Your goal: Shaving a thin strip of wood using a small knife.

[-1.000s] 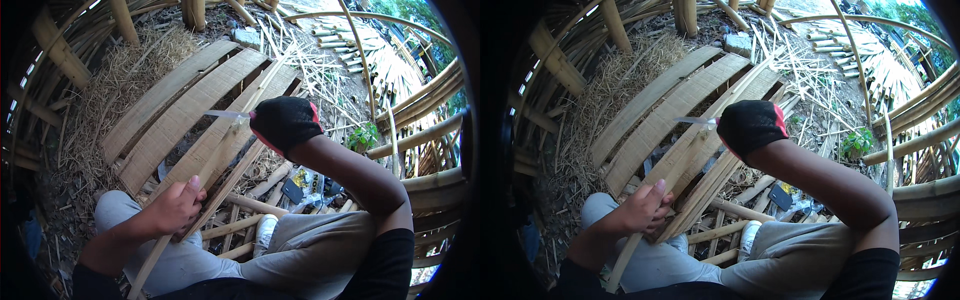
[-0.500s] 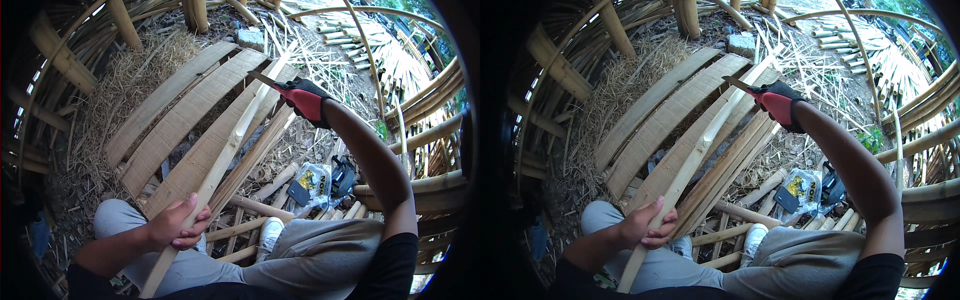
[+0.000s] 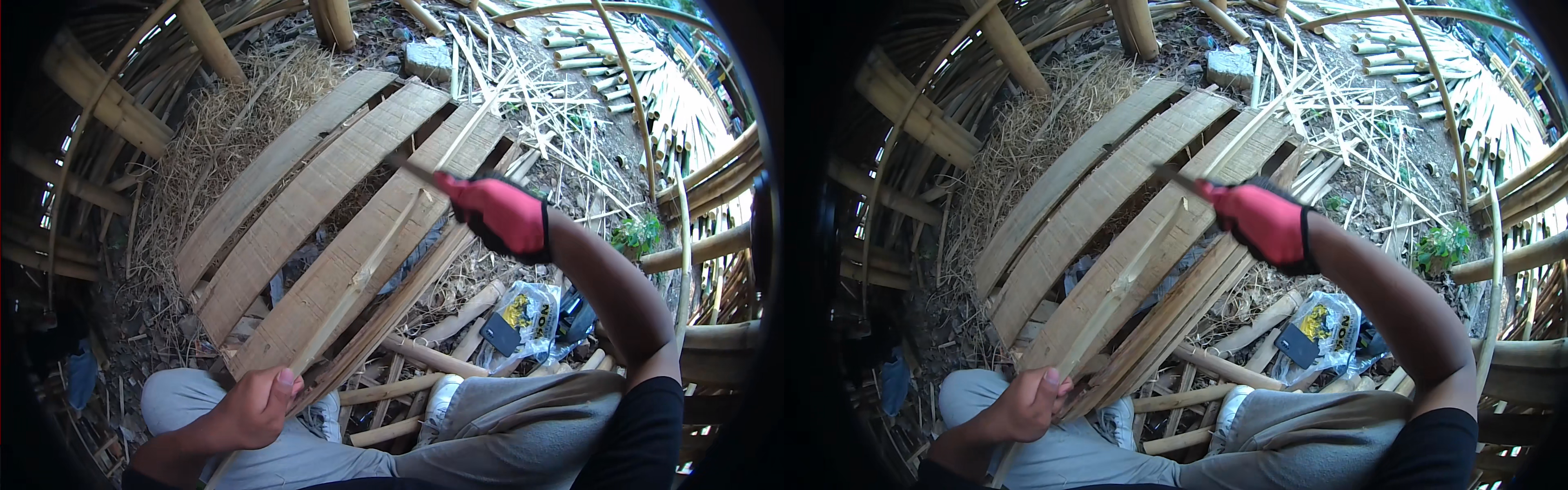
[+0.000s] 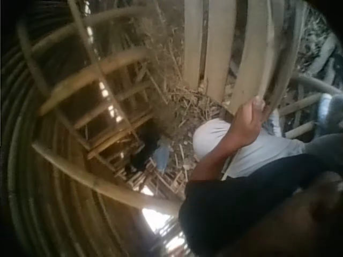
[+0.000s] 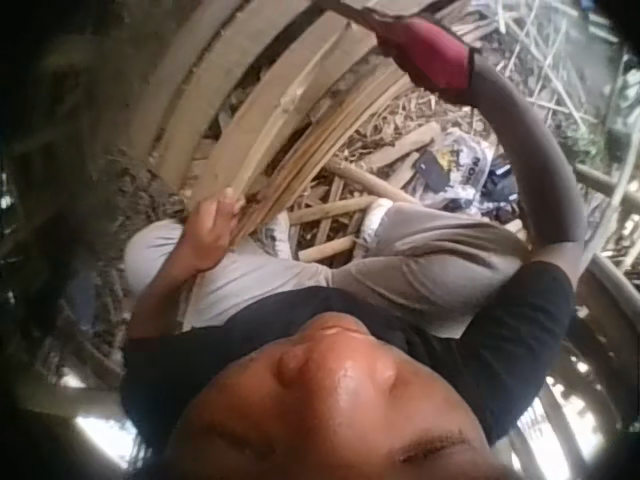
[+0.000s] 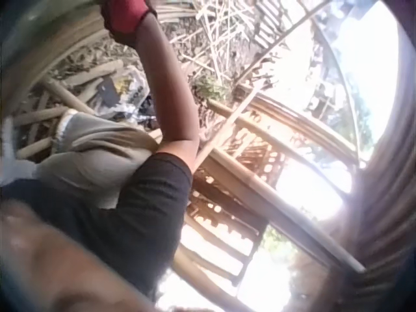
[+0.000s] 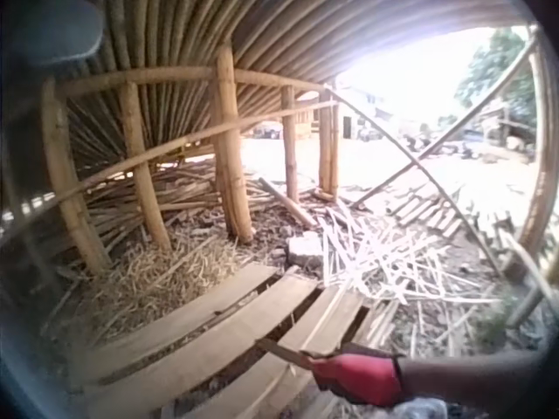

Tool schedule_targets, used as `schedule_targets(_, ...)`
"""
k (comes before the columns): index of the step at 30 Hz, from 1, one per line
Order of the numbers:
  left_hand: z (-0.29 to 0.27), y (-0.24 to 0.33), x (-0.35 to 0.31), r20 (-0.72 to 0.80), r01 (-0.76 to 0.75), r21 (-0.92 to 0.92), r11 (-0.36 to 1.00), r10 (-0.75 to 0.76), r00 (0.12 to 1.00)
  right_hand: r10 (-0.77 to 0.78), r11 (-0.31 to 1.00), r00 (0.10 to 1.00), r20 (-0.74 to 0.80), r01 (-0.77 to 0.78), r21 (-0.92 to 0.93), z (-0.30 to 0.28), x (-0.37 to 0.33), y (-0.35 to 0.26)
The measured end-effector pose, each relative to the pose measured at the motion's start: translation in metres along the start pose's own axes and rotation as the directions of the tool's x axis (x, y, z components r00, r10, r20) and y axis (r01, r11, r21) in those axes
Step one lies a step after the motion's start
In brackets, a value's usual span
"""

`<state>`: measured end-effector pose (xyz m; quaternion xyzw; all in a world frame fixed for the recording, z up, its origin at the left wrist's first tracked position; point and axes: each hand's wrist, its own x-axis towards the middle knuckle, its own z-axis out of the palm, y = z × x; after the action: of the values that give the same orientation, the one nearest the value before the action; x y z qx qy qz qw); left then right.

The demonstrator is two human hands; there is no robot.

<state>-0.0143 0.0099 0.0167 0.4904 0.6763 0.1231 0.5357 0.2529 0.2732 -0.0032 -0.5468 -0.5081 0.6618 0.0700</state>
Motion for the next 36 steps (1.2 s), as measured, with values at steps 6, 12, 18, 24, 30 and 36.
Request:
schedule_targets(6,0.001,0.008,-0.012,0.052,0.112,0.0,0.994,-0.112,0.992,0.054,0.99,0.998,0.042,-0.06,0.131,0.009,-0.003,0.006)
schedule_targets(12,0.005,0.008,-0.026,0.129,0.114,-0.13,0.985,-0.097,0.987,0.144,0.985,0.952,0.272,-0.166,0.057,0.002,-0.008,-0.002)
schedule_targets(18,0.011,0.009,-0.039,0.177,0.189,-0.215,0.958,-0.152,0.972,0.136,0.98,0.971,0.198,-0.162,0.12,0.014,-0.01,0.003)
schedule_targets(24,0.024,0.011,-0.052,0.186,0.3,-0.379,0.875,-0.246,0.951,0.149,0.978,0.969,0.197,-0.174,0.112,0.01,-0.012,0.0)
schedule_targets(30,0.032,0.004,-0.067,0.156,0.297,-0.358,0.885,-0.257,0.954,0.142,0.99,0.957,0.253,-0.137,-0.039,0.021,-0.02,0.012)
schedule_targets(36,0.033,-0.006,-0.064,0.065,0.217,-0.157,0.964,-0.209,0.976,0.041,0.997,0.989,0.141,-0.049,0.053,0.024,-0.015,0.026)
